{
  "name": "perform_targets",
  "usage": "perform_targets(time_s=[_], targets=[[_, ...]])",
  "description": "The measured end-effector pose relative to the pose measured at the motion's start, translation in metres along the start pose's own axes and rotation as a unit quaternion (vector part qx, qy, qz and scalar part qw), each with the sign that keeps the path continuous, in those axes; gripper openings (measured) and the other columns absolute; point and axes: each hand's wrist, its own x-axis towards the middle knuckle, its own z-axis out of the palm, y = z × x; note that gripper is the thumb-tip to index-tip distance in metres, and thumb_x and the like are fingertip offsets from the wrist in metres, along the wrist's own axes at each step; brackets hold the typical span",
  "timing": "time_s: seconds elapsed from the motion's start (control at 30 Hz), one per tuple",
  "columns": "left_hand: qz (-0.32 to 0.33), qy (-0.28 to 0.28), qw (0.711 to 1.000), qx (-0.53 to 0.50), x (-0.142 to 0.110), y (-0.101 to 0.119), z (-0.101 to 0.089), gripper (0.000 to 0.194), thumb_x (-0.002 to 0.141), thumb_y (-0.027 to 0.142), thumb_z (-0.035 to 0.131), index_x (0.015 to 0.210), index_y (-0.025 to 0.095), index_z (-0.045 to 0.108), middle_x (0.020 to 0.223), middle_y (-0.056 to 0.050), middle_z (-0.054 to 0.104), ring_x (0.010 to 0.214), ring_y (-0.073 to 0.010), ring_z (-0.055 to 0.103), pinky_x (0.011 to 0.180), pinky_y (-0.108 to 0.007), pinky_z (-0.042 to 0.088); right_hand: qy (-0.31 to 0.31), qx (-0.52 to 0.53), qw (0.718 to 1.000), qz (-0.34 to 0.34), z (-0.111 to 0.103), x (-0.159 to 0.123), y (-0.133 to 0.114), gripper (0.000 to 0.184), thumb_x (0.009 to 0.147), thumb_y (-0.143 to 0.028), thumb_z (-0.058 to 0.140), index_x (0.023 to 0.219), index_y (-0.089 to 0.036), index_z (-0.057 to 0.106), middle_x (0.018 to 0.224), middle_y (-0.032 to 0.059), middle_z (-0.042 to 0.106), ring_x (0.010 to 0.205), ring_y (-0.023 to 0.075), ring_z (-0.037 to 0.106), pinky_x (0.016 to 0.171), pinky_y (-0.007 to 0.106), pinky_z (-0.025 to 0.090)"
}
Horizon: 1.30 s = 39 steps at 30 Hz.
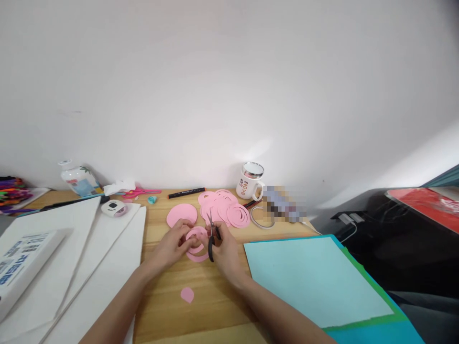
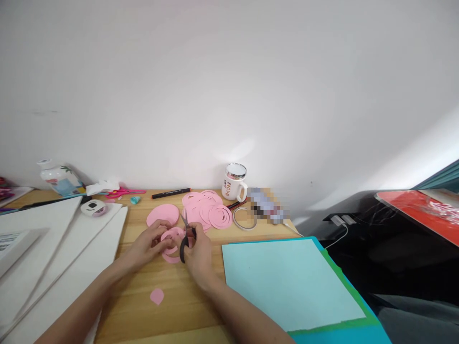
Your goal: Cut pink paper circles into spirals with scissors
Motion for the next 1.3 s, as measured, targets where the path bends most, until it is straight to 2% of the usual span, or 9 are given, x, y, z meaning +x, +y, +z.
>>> perform_targets(time_s=[0.07,0.17,0.3,0.4,0.53,0.7,0.83,1.03,1.3], targets=[[-0.027,0.012,0.998,-0.053,0.000,0.005,-0.001,0.022,0.080,0.038,0.049,0.076,0.018,0.058,0.084,-0.004,0.059,0.063,-0.0149,0.053,0.053,-0.025,0.043,0.006,0.045,0.999,-0.004,0.000,0.001,0.000,0.017,0.072,-0.029,0.061,0.084,-0.022,0.052,0.075,0.0003,0.059,0.067,0.0174,0.056,0.064,0.028,0.047],[-0.072,0.026,0.992,-0.102,-0.002,0.010,-0.001,0.025,0.078,0.040,0.053,0.071,0.017,0.057,0.059,0.002,0.052,0.049,-0.0115,0.047,0.043,-0.021,0.036,-0.005,0.132,0.991,0.009,0.000,0.002,-0.002,0.024,0.069,-0.031,0.066,0.086,-0.021,0.052,0.075,0.0009,0.060,0.069,0.0170,0.058,0.064,0.028,0.048],[-0.053,0.079,0.986,-0.139,-0.003,0.007,-0.001,0.023,0.076,0.038,0.058,0.087,0.018,0.058,0.064,0.002,0.057,0.049,-0.0110,0.051,0.046,-0.022,0.041,0.023,0.190,0.981,0.017,-0.002,0.004,-0.008,0.027,0.065,-0.030,0.071,0.082,-0.021,0.052,0.070,-0.0017,0.058,0.063,0.0143,0.057,0.061,0.026,0.047],[-0.019,0.172,0.982,-0.072,0.000,-0.006,-0.003,0.038,0.075,0.040,0.059,0.107,0.020,0.054,0.091,-0.004,0.063,0.062,-0.0142,0.059,0.058,-0.028,0.050,0.101,0.203,0.974,-0.027,-0.008,0.011,-0.009,0.025,0.066,-0.028,0.070,0.081,-0.021,0.051,0.071,-0.0024,0.056,0.063,0.0129,0.056,0.061,0.025,0.047],[0.031,0.230,0.965,0.123,0.004,-0.035,-0.003,0.031,0.074,0.043,0.057,0.093,0.019,0.061,0.097,-0.009,0.065,0.093,-0.0258,0.059,0.081,-0.042,0.048,0.208,0.195,0.958,-0.016,-0.022,0.029,0.000,0.028,0.066,-0.031,0.070,0.085,-0.020,0.051,0.072,-0.0010,0.057,0.064,0.0136,0.057,0.058,0.025,0.047],[0.029,0.191,0.965,0.179,0.005,-0.055,-0.002,0.022,0.076,0.035,0.054,0.083,0.017,0.065,0.092,-0.012,0.068,0.091,-0.0268,0.060,0.081,-0.043,0.048,0.234,0.173,0.956,0.022,-0.035,0.050,0.020,0.034,0.067,-0.034,0.067,0.092,-0.018,0.052,0.078,0.0054,0.063,0.069,0.0183,0.062,0.058,0.029,0.049],[0.021,0.190,0.966,0.173,0.005,-0.054,-0.006,0.018,0.075,0.033,0.055,0.078,0.019,0.065,0.088,-0.009,0.069,0.086,-0.0250,0.062,0.079,-0.040,0.049,0.237,0.140,0.961,0.018,-0.038,0.054,0.028,0.038,0.067,-0.033,0.068,0.098,-0.017,0.054,0.089,0.0098,0.067,0.088,0.0233,0.063,0.074,0.036,0.050],[0.008,0.183,0.969,0.164,0.006,-0.051,-0.012,0.019,0.075,0.035,0.054,0.073,0.021,0.066,0.087,-0.007,0.070,0.085,-0.0231,0.063,0.080,-0.038,0.050,0.261,0.089,0.961,-0.018,-0.035,0.048,0.022,0.038,0.070,-0.031,0.065,0.104,-0.017,0.054,0.106,0.0126,0.062,0.098,0.0235,0.059,0.086,0.038,0.044],[0.012,0.171,0.970,0.173,0.006,-0.047,-0.015,0.021,0.075,0.037,0.053,0.073,0.021,0.067,0.086,-0.006,0.071,0.084,-0.0235,0.063,0.078,-0.038,0.050,0.257,0.067,0.964,-0.029,-0.037,0.049,0.021,0.035,0.070,-0.029,0.063,0.102,-0.017,0.055,0.097,0.0094,0.063,0.085,0.0200,0.060,0.076,0.034,0.047]])
